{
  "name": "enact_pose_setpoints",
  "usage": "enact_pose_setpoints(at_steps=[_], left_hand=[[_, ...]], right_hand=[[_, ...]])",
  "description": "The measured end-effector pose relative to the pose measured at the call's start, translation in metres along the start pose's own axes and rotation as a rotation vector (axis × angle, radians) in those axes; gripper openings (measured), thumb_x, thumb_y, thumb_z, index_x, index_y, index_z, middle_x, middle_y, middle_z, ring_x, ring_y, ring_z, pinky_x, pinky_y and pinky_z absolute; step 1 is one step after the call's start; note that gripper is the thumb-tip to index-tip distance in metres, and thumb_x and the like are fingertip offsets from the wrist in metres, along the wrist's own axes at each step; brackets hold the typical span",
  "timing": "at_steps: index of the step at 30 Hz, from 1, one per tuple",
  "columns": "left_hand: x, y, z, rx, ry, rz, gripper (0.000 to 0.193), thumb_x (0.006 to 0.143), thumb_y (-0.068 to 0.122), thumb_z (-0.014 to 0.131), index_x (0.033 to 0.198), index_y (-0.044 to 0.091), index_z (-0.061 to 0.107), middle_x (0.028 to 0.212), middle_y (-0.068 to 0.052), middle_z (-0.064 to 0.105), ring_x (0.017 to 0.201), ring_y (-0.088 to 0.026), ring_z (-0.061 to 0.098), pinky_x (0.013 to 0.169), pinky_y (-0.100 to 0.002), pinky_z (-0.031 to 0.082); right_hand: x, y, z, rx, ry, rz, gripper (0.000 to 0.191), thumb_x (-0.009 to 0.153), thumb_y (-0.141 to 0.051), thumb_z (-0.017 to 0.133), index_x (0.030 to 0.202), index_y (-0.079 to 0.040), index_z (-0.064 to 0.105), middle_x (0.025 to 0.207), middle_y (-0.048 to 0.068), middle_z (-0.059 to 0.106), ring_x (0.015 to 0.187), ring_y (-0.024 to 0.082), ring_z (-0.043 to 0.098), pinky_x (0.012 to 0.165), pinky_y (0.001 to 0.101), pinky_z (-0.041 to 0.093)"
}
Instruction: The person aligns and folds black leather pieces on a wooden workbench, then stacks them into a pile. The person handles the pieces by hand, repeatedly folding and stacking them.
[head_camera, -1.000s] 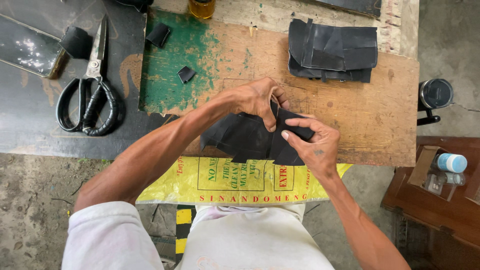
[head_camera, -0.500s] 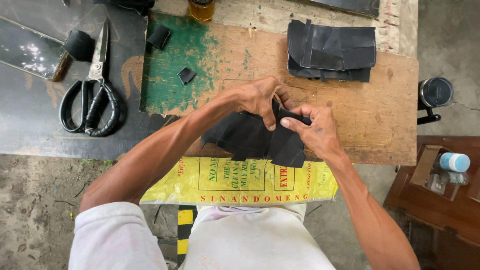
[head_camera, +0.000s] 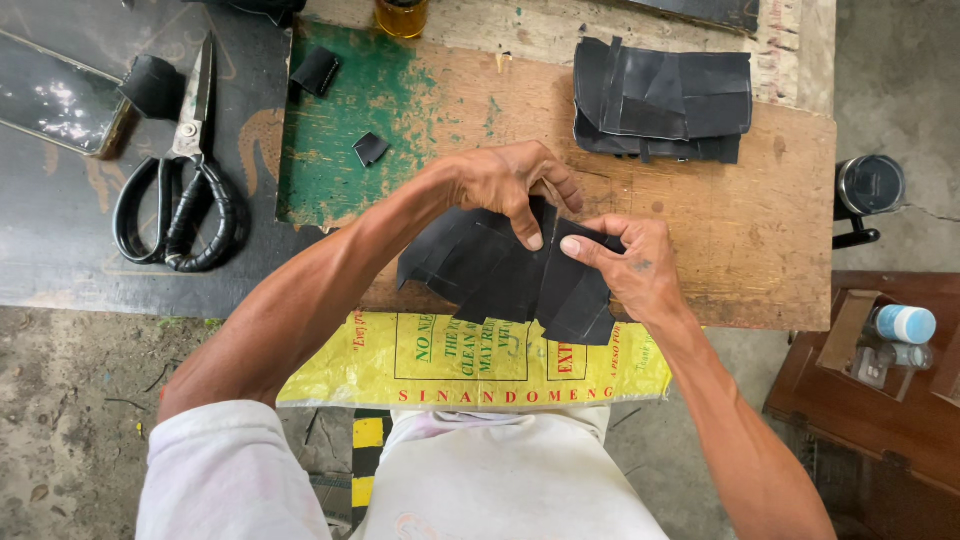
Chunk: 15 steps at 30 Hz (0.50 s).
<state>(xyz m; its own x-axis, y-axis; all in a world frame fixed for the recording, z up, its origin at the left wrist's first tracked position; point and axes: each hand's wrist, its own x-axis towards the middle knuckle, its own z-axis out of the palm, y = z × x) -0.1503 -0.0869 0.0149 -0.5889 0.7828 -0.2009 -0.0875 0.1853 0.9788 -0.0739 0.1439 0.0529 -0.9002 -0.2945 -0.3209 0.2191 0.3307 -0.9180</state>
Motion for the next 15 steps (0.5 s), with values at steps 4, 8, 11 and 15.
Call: enact_pose_setpoints(at_steps=[4, 8, 11, 15], left_hand=[[0.002, -0.006, 0.003, -0.094, 0.022, -0.042, 0.075, 0.05, -0.004, 0.087, 0.123, -0.006, 0.068, 0.114, -0.019, 0.076, 0.105, -0.027, 0.074, 0.09, -0.036, 0.061], [0.004, -0.012, 0.005, -0.154, 0.047, -0.094, 0.077, 0.049, -0.006, 0.088, 0.122, -0.008, 0.066, 0.113, -0.021, 0.076, 0.103, -0.026, 0.075, 0.086, -0.034, 0.063], [0.004, -0.013, 0.005, -0.096, 0.066, -0.059, 0.075, 0.05, -0.007, 0.089, 0.122, -0.009, 0.068, 0.113, -0.018, 0.075, 0.102, -0.024, 0.073, 0.086, -0.033, 0.061], [0.001, -0.013, 0.005, -0.193, 0.054, -0.071, 0.073, 0.052, -0.009, 0.088, 0.121, -0.011, 0.066, 0.104, -0.02, 0.076, 0.094, -0.025, 0.075, 0.08, -0.035, 0.062]], right_hand=[[-0.003, 0.0, 0.004, -0.022, 0.048, 0.011, 0.02, 0.085, -0.01, 0.082, 0.1, 0.003, 0.078, 0.082, 0.005, 0.075, 0.067, 0.005, 0.065, 0.059, 0.021, 0.054], [-0.005, 0.003, 0.007, 0.077, 0.07, 0.06, 0.023, 0.084, -0.008, 0.082, 0.101, 0.006, 0.076, 0.082, 0.008, 0.075, 0.067, 0.008, 0.066, 0.059, 0.0222, 0.056], [-0.004, 0.006, 0.009, 0.255, 0.04, 0.099, 0.026, 0.084, -0.007, 0.081, 0.103, 0.01, 0.073, 0.085, 0.011, 0.075, 0.068, 0.011, 0.068, 0.06, 0.0238, 0.058], [-0.002, 0.007, 0.009, 0.397, 0.028, 0.159, 0.028, 0.083, -0.006, 0.08, 0.103, 0.011, 0.07, 0.087, 0.014, 0.075, 0.068, 0.013, 0.071, 0.061, 0.0265, 0.061]])
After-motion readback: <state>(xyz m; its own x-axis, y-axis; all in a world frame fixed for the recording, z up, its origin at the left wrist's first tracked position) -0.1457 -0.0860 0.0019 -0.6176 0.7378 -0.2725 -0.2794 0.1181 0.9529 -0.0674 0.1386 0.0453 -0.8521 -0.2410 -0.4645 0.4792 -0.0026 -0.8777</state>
